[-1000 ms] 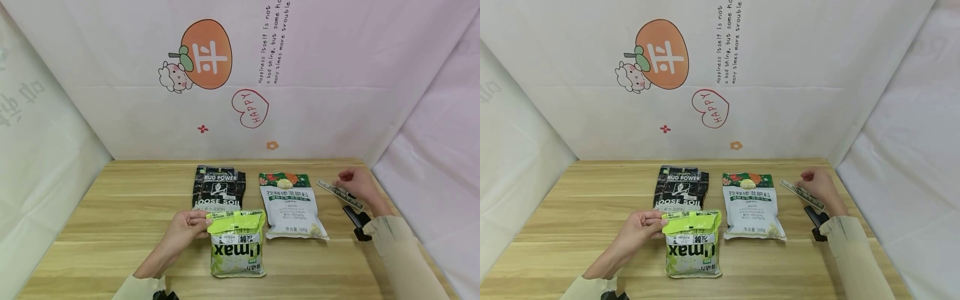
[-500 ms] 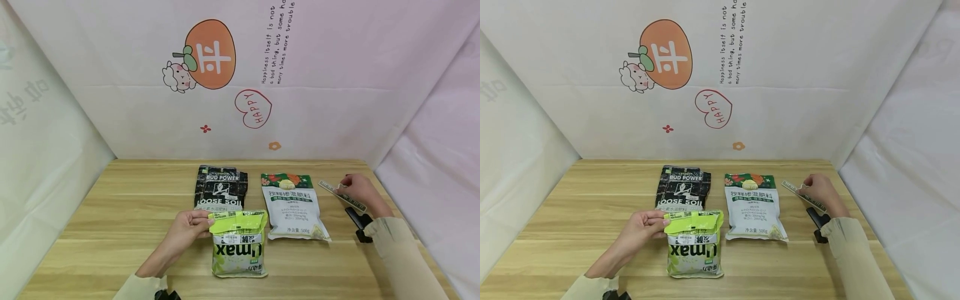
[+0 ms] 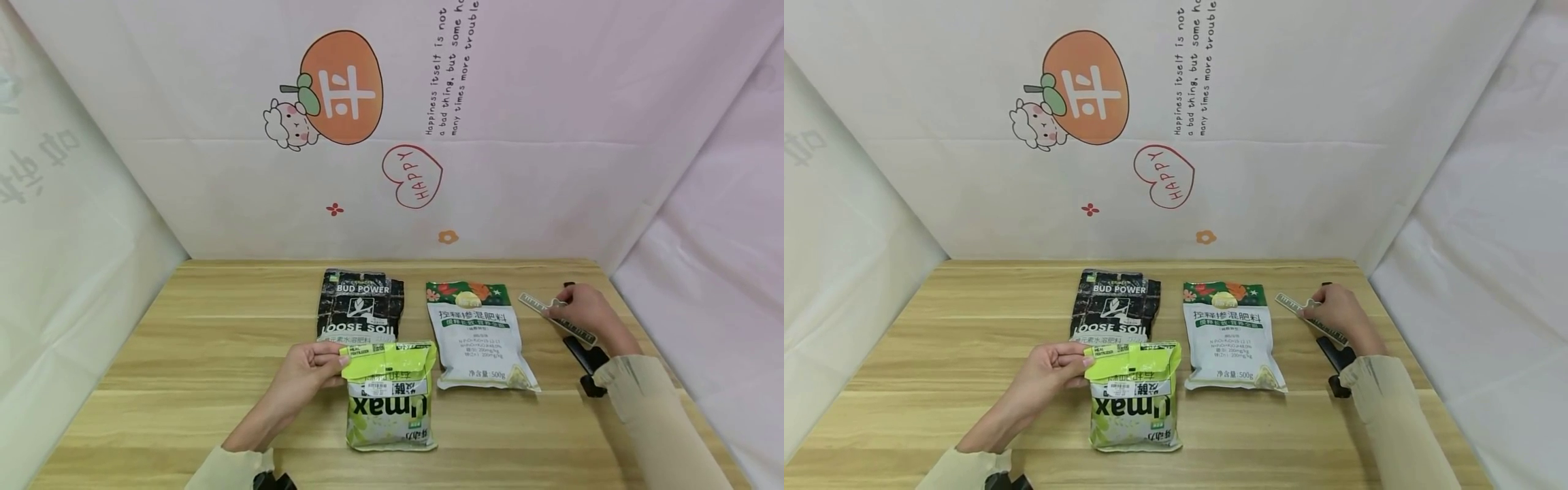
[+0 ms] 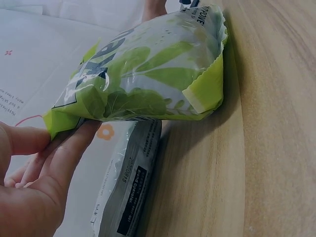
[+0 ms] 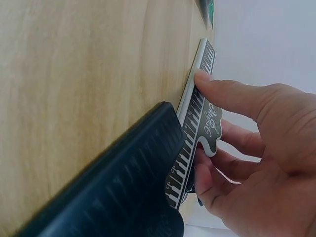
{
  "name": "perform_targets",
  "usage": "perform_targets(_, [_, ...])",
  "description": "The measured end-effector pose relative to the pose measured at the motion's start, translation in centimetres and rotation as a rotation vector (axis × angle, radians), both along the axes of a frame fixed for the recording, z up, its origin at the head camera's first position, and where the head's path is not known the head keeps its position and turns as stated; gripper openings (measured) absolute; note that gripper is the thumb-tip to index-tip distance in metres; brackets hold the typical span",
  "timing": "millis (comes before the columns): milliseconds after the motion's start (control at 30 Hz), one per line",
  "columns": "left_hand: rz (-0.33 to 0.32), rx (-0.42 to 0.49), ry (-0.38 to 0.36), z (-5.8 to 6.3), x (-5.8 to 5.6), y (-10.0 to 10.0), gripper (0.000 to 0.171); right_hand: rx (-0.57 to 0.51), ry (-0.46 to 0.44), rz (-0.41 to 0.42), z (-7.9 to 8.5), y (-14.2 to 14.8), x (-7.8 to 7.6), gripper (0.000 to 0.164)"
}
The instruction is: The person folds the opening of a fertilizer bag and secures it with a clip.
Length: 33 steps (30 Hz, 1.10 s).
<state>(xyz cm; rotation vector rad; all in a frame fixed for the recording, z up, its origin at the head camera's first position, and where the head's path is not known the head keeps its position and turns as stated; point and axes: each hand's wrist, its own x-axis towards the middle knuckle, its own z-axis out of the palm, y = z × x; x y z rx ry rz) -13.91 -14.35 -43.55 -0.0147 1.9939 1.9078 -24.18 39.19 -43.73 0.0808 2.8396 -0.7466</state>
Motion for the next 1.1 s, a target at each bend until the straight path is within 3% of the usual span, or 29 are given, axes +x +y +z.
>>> perform_targets(167, [-0.002, -0.003, 0.000, 0.0, 0.0, 0.0, 0.037, -0.005, 0.029, 0.003, 0.0, 0.0, 0.0, 0.049])
perform_targets(467, [-0.008, 0.003, 0.001, 0.1, 0.0, -0.1, 0.037, -0.022, 0.079, 0.017, 0.3, -0.1, 0.1, 0.044])
perform_targets(1100, [-0.012, 0.009, 0.014, 0.0, 0.0, 0.0, 0.035, 0.044, 0.141, 0.002, 1.8, -0.5, 0.2, 0.046])
